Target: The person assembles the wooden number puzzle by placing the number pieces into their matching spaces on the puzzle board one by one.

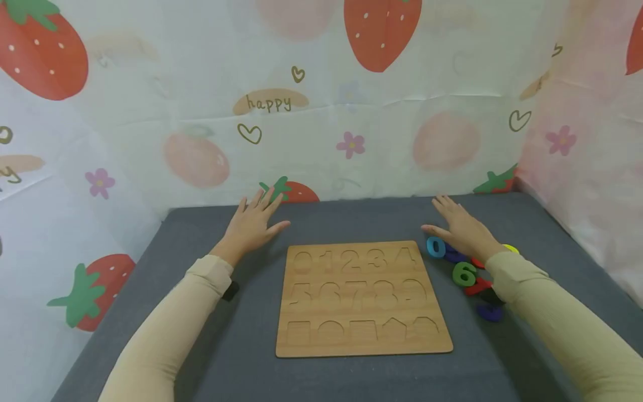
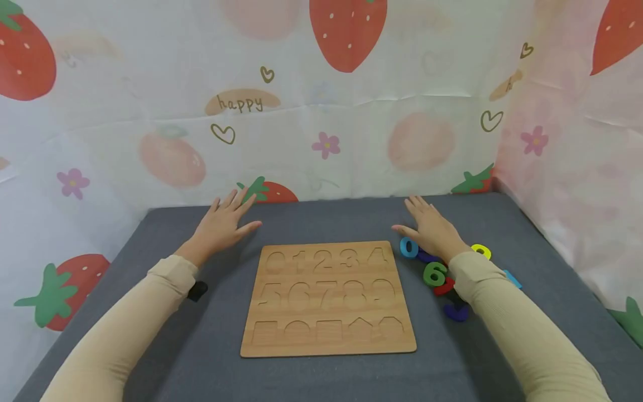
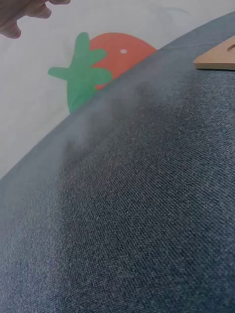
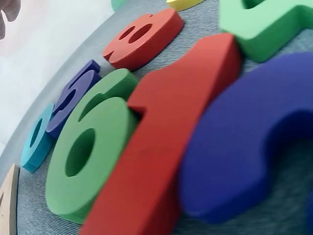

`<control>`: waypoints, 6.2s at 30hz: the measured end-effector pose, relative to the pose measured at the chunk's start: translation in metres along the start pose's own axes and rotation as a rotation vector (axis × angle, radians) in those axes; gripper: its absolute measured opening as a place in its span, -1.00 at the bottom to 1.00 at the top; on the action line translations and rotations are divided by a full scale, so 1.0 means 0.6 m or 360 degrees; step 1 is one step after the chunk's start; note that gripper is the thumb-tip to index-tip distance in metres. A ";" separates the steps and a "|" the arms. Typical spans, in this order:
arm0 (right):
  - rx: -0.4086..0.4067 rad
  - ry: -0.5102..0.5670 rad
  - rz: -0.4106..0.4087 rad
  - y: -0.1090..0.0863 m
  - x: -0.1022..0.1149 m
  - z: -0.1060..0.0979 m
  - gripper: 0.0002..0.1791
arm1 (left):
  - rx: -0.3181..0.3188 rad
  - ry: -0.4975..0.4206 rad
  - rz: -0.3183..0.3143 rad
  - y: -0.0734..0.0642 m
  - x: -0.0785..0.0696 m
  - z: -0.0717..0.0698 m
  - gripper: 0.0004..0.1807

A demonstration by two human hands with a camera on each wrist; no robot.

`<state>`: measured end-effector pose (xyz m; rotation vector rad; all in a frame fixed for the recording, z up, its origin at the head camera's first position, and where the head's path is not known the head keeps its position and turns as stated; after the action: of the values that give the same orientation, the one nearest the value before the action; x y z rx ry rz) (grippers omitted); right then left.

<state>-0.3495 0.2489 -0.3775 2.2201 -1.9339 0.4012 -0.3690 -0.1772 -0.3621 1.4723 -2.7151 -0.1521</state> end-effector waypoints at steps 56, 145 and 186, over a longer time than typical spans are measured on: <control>0.0233 0.0047 -0.0071 -0.036 -0.003 0.043 -0.05 | 0.0025 -0.0111 0.0052 -0.075 -0.022 0.029 -0.14; 0.0297 0.0683 -0.0185 0.024 0.305 0.104 -0.35 | -0.0199 -0.1840 -0.0564 -0.113 -0.055 0.126 -0.51; 0.0388 0.0439 -0.0288 0.051 0.423 0.187 -0.37 | -0.0184 -0.1871 -0.0541 -0.113 -0.048 0.127 -0.51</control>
<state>-0.3385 -0.0285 -0.4068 2.3107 -1.6017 0.9034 -0.3034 -0.1851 -0.4453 2.2736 -2.9619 -1.6095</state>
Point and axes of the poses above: each hand's wrist, its own y-axis towards the middle knuckle, its own z-axis out of the palm, x = y × z, the point moved 6 cm from there along y, towards the middle knuckle, and after that the axes turned 12 degrees about z, right-handed, at the moved point
